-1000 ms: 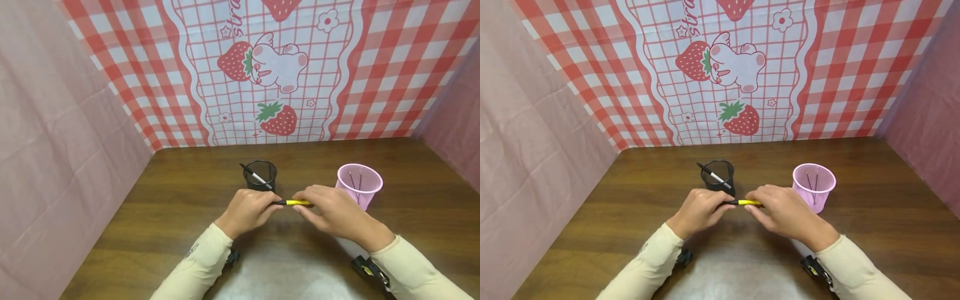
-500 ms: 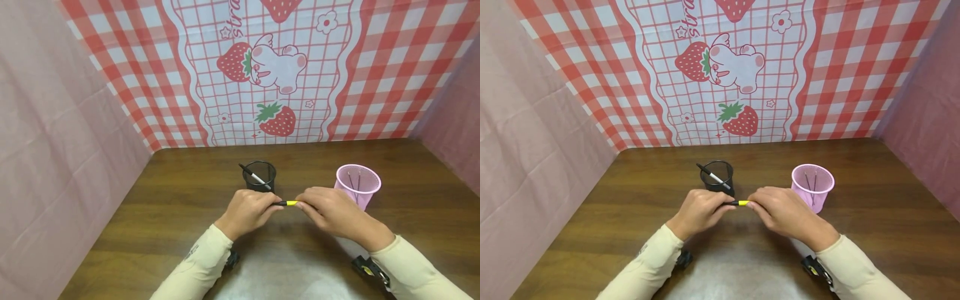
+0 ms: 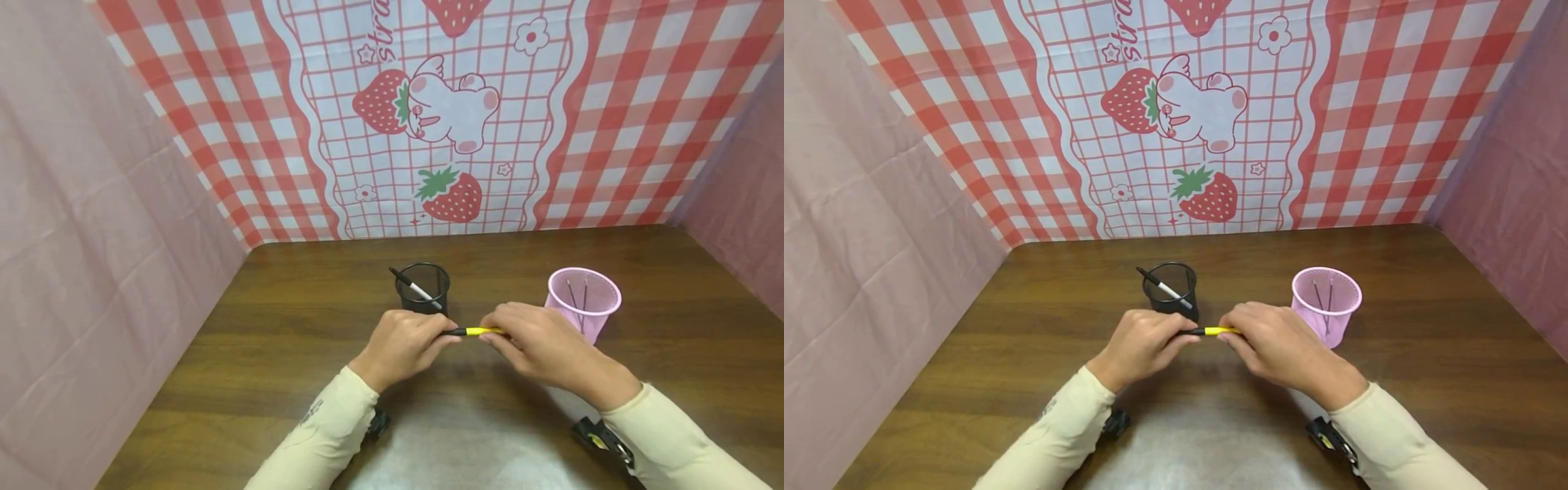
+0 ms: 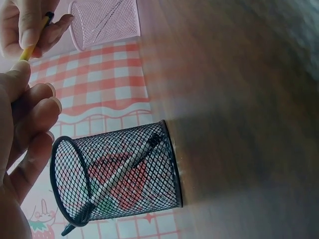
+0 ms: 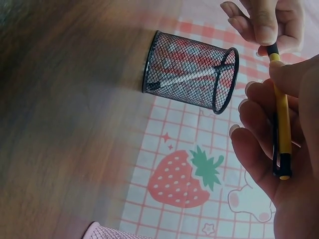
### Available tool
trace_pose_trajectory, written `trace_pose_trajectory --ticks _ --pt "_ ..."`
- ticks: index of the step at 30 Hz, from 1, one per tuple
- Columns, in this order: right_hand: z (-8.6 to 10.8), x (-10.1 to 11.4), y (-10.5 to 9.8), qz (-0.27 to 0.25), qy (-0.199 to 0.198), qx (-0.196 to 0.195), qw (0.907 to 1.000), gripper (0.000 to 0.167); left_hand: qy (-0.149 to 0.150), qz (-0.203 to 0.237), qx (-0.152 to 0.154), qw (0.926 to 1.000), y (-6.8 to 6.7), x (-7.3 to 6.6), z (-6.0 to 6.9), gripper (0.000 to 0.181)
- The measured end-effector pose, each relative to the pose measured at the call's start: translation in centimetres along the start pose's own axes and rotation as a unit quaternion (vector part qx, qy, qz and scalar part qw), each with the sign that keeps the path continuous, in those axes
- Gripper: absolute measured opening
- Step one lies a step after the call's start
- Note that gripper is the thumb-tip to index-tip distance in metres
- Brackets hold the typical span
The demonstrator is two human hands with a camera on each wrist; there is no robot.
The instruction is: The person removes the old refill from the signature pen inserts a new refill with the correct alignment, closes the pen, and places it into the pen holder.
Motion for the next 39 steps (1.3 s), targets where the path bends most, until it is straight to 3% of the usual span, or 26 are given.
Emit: trace_pose_trajectory --ticks 17,27,39 --pt "0.54 -0.04 -0.17 0.024 -0.011 -0.025 0.9993 0.021 0.013 -0.001 0.005 0.9999 0.45 -0.6 -0.25 0.015" --pt "0.71 -0.61 -0.14 0.038 0.012 0.005 0.9992 0.025 0.01 -0.006 0.018 0.9998 0.62 -0.29 -0.17 0.013" --pt "0.29 -0.52 -0.07 0.054 -0.014 0.013 0.9983 0.012 0.008 -0.014 -0.005 0.9999 0.04 0.13 0.18 0.013"
Point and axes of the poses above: each hand's wrist, its own z-axis away from the middle knuckle, its own y-axis out of the palm, x = y × z, the point moved 7 cm from there along -z, towards the middle knuckle
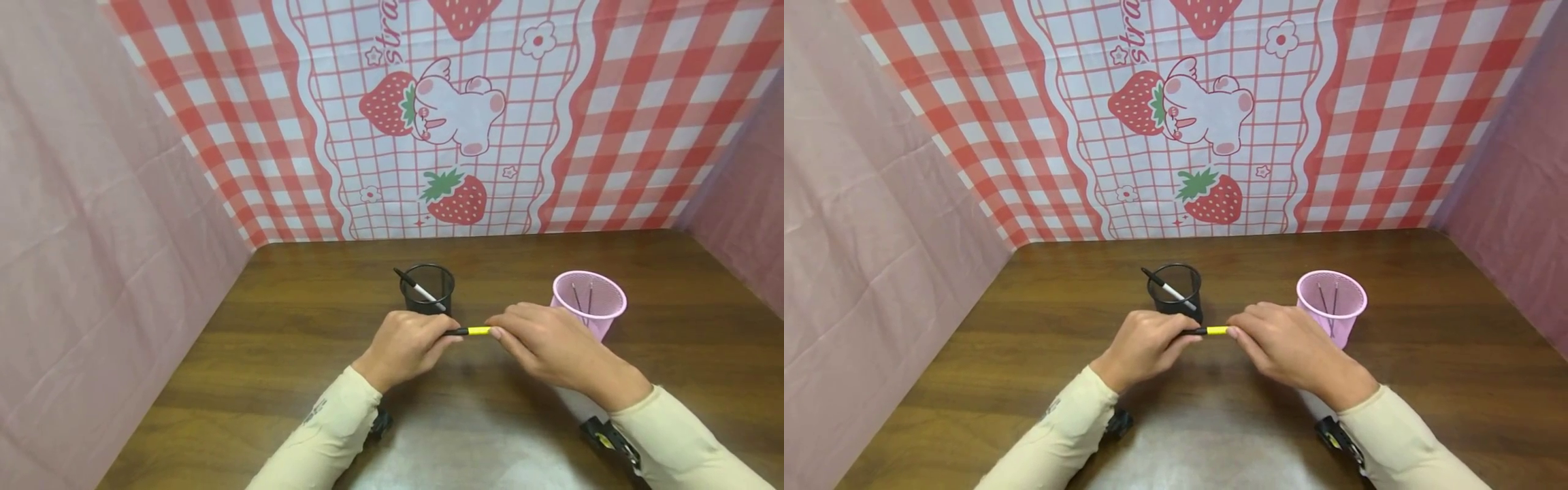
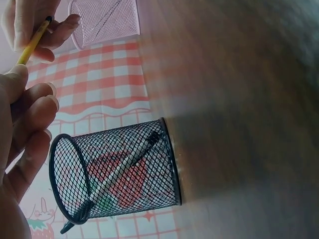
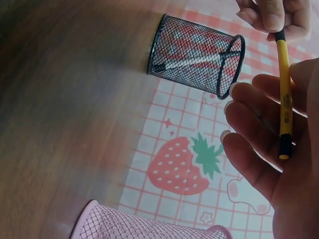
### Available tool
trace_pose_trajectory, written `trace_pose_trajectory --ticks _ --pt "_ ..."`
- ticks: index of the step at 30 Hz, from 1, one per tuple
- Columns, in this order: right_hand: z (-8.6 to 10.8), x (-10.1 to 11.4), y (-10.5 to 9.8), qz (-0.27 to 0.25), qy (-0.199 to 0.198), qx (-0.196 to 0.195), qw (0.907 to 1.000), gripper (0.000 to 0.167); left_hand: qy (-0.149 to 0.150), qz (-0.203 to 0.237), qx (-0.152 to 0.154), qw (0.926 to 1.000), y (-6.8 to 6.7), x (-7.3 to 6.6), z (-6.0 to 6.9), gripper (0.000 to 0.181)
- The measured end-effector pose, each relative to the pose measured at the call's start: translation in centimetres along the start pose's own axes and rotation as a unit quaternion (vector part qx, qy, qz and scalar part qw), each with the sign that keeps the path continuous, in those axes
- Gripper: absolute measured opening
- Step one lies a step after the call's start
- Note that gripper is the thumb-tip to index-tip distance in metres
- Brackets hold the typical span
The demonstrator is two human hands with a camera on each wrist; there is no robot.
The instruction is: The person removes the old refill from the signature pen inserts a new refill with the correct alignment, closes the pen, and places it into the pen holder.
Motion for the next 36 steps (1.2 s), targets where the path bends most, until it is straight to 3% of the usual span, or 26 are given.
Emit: trace_pose_trajectory --ticks 17,28,36 --pt "0.1 0.0 0.4 -0.002 0.003 0.002 1.0 0.017 -0.006 0.013 -0.004 0.9999 0.0 0.3 0.2 0.014" --pt "0.0 0.1 0.1 -0.032 -0.005 -0.02 0.9993 0.025 -0.034 0.043 -0.001 0.9985 0.0 0.8 0.3 0.017" --pt "-0.1 -0.1 0.1 -0.059 0.014 -0.007 0.9982 0.011 -0.048 0.069 0.001 0.9965 0.0 1.0 0.4 0.016"
Point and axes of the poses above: each hand's wrist, its own z-axis away from the middle knuckle, its own y-axis out of the palm, x = y × z, the point moved 7 cm from there along -z, towards the middle knuckle
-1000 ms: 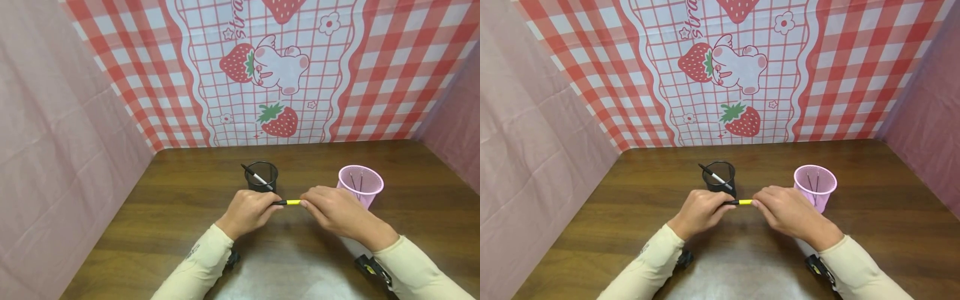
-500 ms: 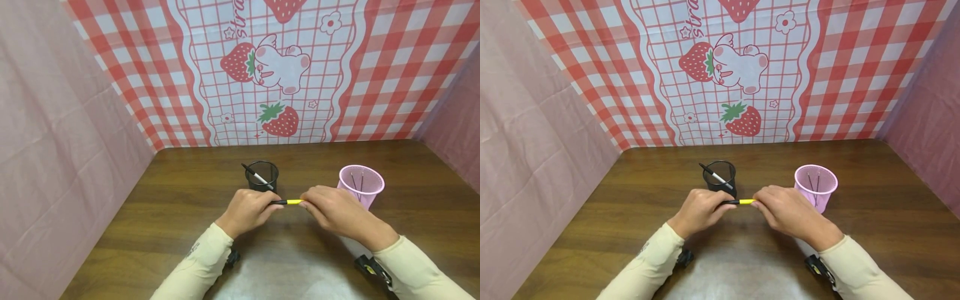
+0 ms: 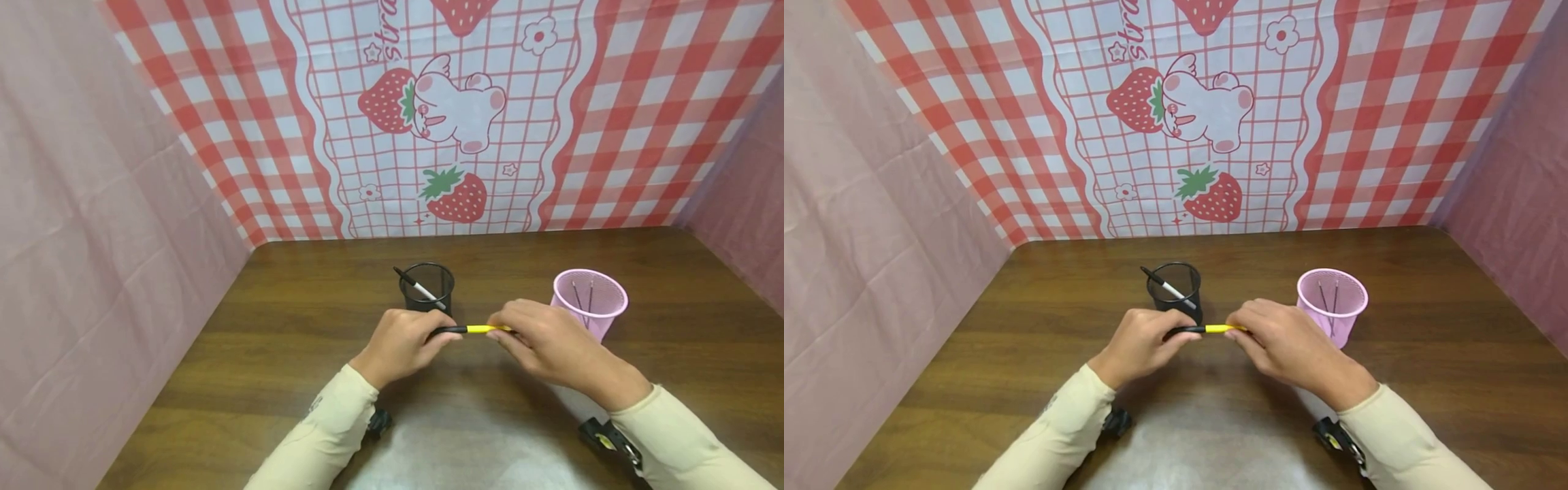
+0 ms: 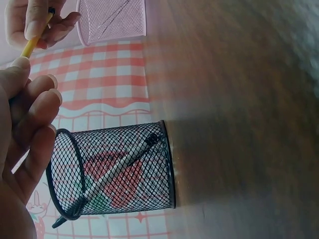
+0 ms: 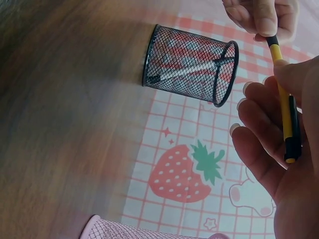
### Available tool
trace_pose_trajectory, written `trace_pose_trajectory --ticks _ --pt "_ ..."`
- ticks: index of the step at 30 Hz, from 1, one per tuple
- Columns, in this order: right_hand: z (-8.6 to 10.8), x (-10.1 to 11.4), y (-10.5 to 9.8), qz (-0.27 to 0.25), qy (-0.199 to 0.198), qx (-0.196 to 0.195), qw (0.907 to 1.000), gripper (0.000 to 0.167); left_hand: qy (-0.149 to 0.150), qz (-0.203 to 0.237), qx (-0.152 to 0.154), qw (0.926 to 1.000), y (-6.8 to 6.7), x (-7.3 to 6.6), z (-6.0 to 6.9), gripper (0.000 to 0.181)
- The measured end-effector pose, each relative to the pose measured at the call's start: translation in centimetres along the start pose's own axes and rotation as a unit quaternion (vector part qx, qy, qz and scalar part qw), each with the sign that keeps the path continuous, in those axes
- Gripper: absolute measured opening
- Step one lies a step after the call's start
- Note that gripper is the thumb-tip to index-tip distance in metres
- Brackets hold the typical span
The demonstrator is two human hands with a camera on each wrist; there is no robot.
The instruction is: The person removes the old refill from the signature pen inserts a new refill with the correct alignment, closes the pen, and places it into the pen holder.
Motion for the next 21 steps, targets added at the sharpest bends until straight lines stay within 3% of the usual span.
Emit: trace_pose_trajectory --ticks 11,17,21 --pt "0.01 0.06 -0.03 0.001 0.0 0.0 1.0 0.012 -0.002 -0.007 0.007 1.0 0.1 -0.05 0.04 0.017" --pt "-0.06 0.18 -0.1 0.012 0.001 -0.009 0.9999 0.042 0.0 -0.015 0.011 0.9998 0.18 -0.06 0.06 0.017" --pt "-0.03 0.24 -0.23 0.022 -0.009 -0.027 0.9993 0.022 0.002 -0.019 0.015 0.9997 0.26 -0.17 0.05 0.018"
Point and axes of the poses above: each hand's wrist, its own z-axis away from the middle knuckle, its own y-axis out of the palm, x = y × z, the point moved 7 cm from there along -z, towards the middle knuckle
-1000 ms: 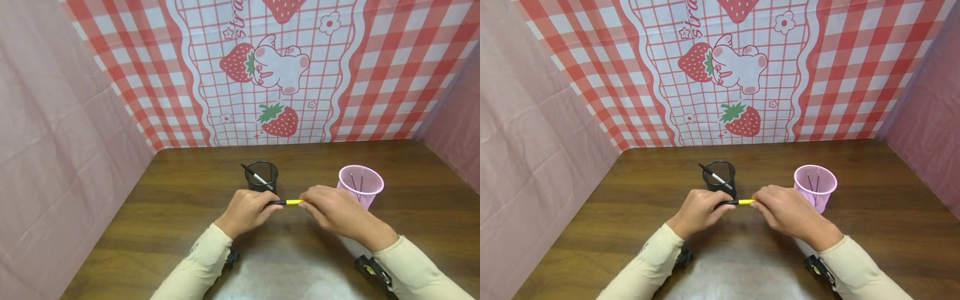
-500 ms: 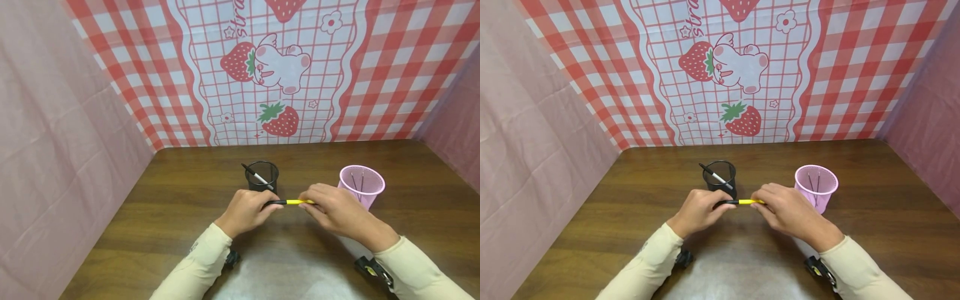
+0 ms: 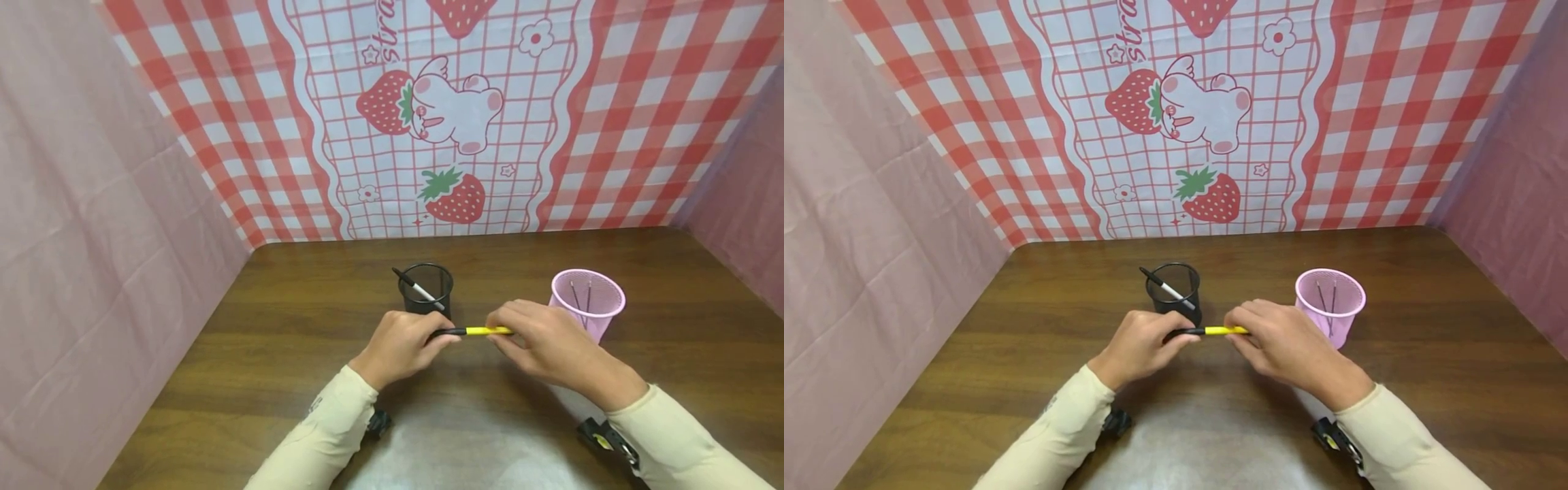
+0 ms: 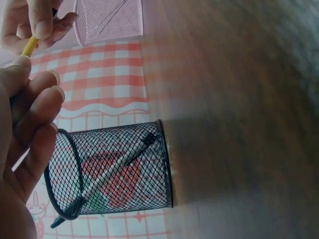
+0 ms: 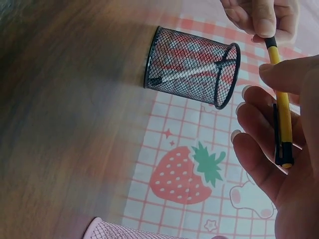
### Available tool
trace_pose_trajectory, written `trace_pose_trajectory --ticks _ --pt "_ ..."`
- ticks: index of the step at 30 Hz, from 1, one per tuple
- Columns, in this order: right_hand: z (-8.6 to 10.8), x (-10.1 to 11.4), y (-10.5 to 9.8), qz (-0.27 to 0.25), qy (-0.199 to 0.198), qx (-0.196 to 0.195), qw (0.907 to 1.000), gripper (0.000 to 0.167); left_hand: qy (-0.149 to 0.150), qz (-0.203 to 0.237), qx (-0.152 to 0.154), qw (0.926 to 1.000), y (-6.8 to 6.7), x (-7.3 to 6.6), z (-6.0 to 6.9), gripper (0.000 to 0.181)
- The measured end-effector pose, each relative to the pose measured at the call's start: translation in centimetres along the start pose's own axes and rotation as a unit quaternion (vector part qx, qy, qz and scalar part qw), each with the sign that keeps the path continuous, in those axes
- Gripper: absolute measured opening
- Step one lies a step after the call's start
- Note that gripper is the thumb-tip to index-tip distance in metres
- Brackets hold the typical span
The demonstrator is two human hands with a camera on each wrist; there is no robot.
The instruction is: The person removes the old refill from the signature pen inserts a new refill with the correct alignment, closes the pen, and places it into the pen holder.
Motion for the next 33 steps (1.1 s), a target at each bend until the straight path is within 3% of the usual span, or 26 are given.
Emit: trace_pose_trajectory --ticks 2,6,10,14,22,33 --pt "0.0 0.0 0.0 0.006 0.0 -0.004 1.0 0.01 0.002 0.0 0.001 1.0 0.0 -0.1 0.0 0.018" --pt "0.1 -0.1 0.0 0.014 0.011 0.002 0.9998 0.023 0.005 0.004 0.002 1.0 0.1 -0.1 -0.1 0.017" --pt "0.1 -0.2 0.1 0.007 0.014 0.01 0.9998 0.017 0.004 0.008 0.004 0.9999 0.1 -0.1 -0.2 0.017" --pt "0.2 -0.4 0.2 0.0 0.029 0.023 0.9993 0.025 0.003 0.007 0.007 0.9999 0.1 -0.1 -0.2 0.016" --pt "0.2 -1.0 0.4 -0.021 0.076 0.048 0.9957 0.002 0.006 0.011 -0.001 0.9999 0.0 -0.2 -0.2 0.016" --pt "0.4 -1.5 0.7 -0.102 0.086 0.054 0.9896 0.021 0.013 0.026 -0.01 0.9995 -0.1 -0.1 -0.1 0.014"
Point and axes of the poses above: each hand's wrist, its own z-axis away from the middle knuckle, its own y-axis out of the palm, x = y × z, the point moved 7 cm from there along -z, towards the middle knuckle
